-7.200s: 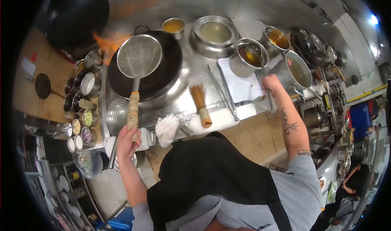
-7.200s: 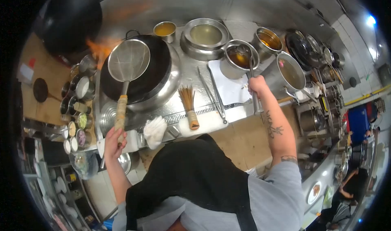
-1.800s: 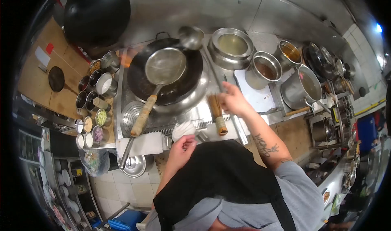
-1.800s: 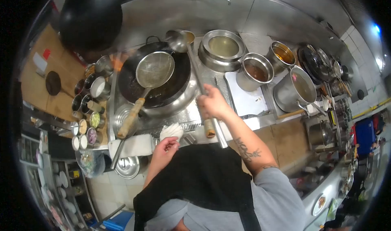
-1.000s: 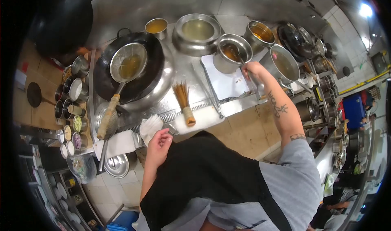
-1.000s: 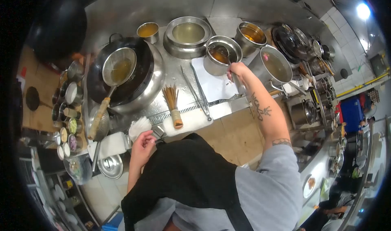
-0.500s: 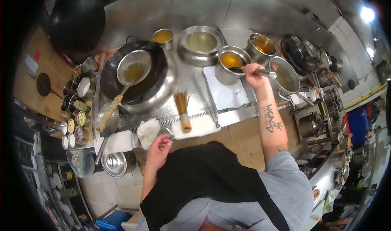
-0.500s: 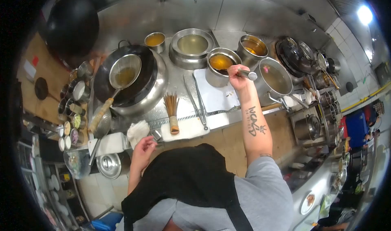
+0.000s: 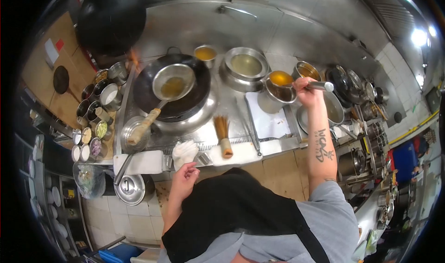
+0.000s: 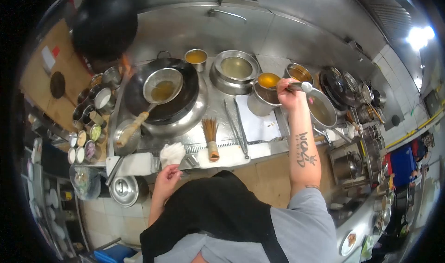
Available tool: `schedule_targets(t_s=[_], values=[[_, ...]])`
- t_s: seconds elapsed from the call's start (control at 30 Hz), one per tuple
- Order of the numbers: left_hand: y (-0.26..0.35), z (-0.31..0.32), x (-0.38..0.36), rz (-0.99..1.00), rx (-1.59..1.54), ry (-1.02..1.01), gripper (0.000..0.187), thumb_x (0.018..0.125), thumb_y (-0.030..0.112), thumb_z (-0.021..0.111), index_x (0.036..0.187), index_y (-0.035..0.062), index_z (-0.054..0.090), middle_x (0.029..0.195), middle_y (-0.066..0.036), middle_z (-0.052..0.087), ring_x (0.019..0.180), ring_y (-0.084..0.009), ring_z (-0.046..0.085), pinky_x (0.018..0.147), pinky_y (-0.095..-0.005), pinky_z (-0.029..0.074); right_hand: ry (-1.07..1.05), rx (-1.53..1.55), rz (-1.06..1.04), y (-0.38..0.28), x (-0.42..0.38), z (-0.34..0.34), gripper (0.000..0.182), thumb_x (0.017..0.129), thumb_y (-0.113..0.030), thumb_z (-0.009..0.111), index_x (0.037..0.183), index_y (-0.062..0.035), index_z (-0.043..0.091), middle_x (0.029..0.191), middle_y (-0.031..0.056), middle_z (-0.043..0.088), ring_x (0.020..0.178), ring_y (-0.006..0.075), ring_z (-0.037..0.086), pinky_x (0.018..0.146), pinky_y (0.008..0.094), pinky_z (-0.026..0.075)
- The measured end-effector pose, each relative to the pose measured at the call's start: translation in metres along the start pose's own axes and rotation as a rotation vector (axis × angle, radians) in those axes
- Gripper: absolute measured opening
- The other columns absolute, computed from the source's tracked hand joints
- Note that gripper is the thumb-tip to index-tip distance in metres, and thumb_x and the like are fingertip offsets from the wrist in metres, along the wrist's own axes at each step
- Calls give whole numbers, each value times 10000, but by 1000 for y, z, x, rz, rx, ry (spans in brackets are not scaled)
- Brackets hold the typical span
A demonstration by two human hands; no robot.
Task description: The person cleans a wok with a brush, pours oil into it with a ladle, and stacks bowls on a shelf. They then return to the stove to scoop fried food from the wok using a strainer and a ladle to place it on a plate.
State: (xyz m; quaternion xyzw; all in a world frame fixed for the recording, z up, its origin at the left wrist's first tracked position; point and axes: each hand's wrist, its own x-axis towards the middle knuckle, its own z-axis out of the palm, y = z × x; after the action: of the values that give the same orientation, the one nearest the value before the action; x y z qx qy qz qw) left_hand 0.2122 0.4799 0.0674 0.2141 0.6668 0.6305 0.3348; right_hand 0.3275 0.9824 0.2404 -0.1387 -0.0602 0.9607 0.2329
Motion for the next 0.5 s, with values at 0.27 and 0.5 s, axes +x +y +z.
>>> schedule_targets(t_s=[0.27, 0.5], values=[[-16, -32, -13, 18, -92, 68, 323, 896, 98, 609, 1197, 2, 542, 928, -56, 628, 801, -105, 577, 744, -243, 472, -118, 68, 169, 70, 1, 50, 91, 763, 23, 507, 713, -14, 442, 676, 66, 487, 577, 157, 512, 564, 270, 515], [-20, -58, -25, -37, -71, 120, 317, 897, 88, 599, 1196, 2, 540, 958, -67, 622, 813, -108, 580, 750, -247, 473, -102, 102, 290, 156, 6, 102, 358, 768, 88, 507, 1061, 144, 309, 700, 71, 481, 592, 149, 544, 544, 263, 519]])
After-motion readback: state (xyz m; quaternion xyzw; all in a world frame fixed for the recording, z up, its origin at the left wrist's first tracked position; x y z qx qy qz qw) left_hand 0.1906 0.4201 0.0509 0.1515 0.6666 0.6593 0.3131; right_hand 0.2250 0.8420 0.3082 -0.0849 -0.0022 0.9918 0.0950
